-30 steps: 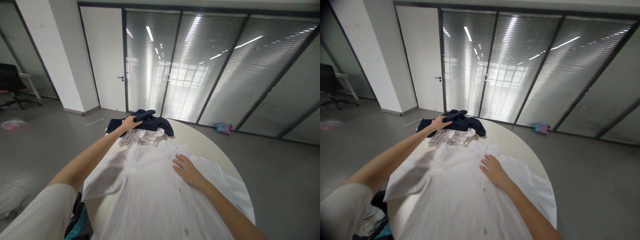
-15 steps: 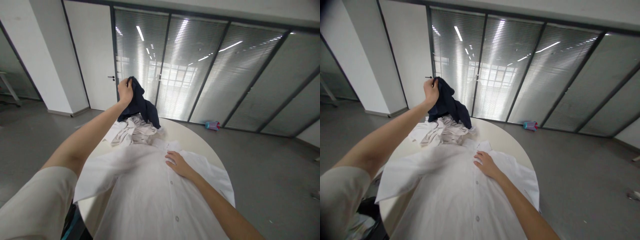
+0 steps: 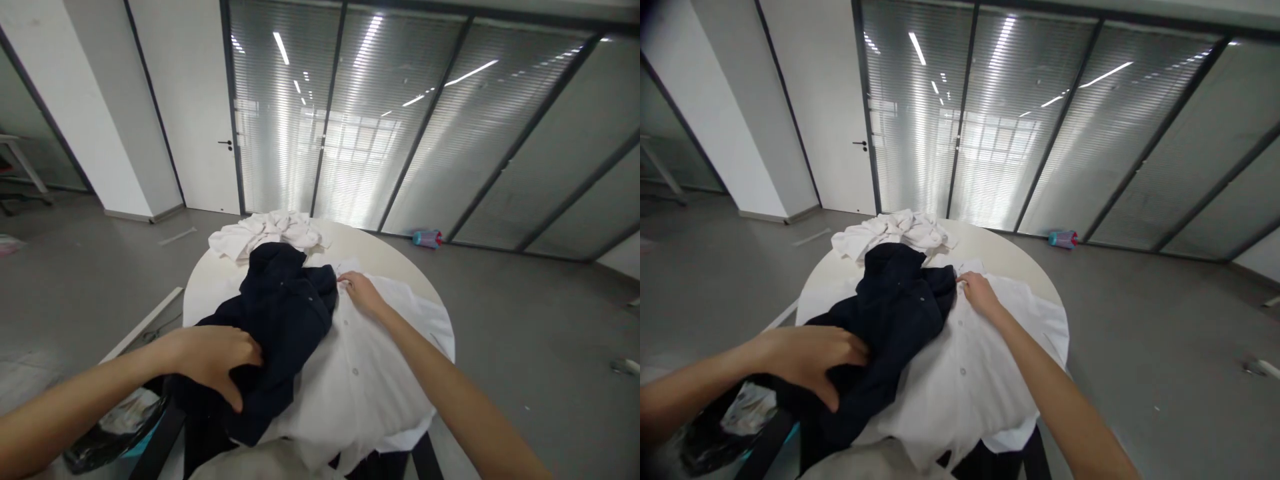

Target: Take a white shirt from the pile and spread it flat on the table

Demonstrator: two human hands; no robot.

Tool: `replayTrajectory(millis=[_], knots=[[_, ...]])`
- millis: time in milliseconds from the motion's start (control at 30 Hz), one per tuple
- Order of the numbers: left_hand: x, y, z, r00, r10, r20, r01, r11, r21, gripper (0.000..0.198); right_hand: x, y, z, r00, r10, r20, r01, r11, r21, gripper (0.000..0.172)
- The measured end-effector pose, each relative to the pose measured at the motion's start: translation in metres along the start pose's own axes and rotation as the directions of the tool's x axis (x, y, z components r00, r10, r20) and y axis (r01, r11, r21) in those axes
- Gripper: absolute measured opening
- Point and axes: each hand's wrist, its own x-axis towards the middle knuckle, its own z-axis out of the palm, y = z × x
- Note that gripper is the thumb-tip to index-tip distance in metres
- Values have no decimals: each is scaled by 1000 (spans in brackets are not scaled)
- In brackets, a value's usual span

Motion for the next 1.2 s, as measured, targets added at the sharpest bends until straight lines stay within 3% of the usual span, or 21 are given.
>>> replayTrajectory(millis=[33, 100, 133, 200, 233, 267, 367, 433, 533, 700, 800, 867, 933, 1033, 1133, 1200], knots=[[-1, -7, 5, 1000, -26, -17, 24, 995, -101, 30, 3, -8, -2, 999, 18, -29, -18, 1000, 2, 39], [0, -28, 6, 968, -165, -187, 115, 961, -253, 35, 9, -27, -6, 996, 36, -83, -30, 997, 68, 33], [2, -40, 6, 908, -281, -312, 194, 939, -283, 39, 13, -37, -6, 995, 34, -94, -23, 993, 119, 29], [6, -66, 7, 728, -455, -513, 358, 890, -282, 46, 19, -59, -6, 997, 26, -74, -10, 975, 220, 22], [8, -79, 9, 660, -503, -558, 424, 863, -275, 49, 23, -69, -5, 998, 18, -52, -4, 968, 251, 22], [10, -91, 12, 626, -533, -569, 463, 842, -279, 52, 26, -78, -3, 999, -1, -37, 10, 966, 259, 23], [19, -120, 23, 604, -607, -516, 455, 794, -402, 61, 41, -96, 2, 994, -80, -77, 93, 981, 170, 44], [25, -133, 26, 548, -668, -503, 403, 738, -541, 72, 56, -101, 6, 987, -103, -125, 116, 988, 101, 57], [35, -143, 23, 462, -733, -500, 317, 663, -679, 78, 83, -101, 14, 998, -26, -65, 35, 989, 141, 61], [40, -146, 15, 370, -707, -603, 255, 701, -666, 38, 112, -93, 27, 998, -3, 62, -11, 974, 227, 36], [35, -140, 11, 352, -666, -658, 209, 741, -638, 26, 115, -92, 22, 1000, -4, 25, -2, 971, 240, 22], [30, -134, 3, 344, -620, -705, 156, 778, -608, 22, 118, -97, 9, 994, -76, -75, 94, 953, 289, 14], [26, -126, -14, 311, -558, -769, 94, 823, -560, 19, 124, -106, -14, 945, -221, -243, 298, 886, 356, 7], [20, -106, -62, 217, -462, -860, 85, 887, -454, 18, 142, -131, -66, 809, -354, -469, 542, 757, 365, 5], [9, -68, -133, 83, -305, -949, 233, 932, -279, 21, 156, -165, -135, 758, -306, -576, 537, 795, 284, 4], [-2, -35, -182, -5, -198, -980, 362, 913, -187, 23, 154, -191, -185, 680, -285, -675, 522, 835, 173, 7]])
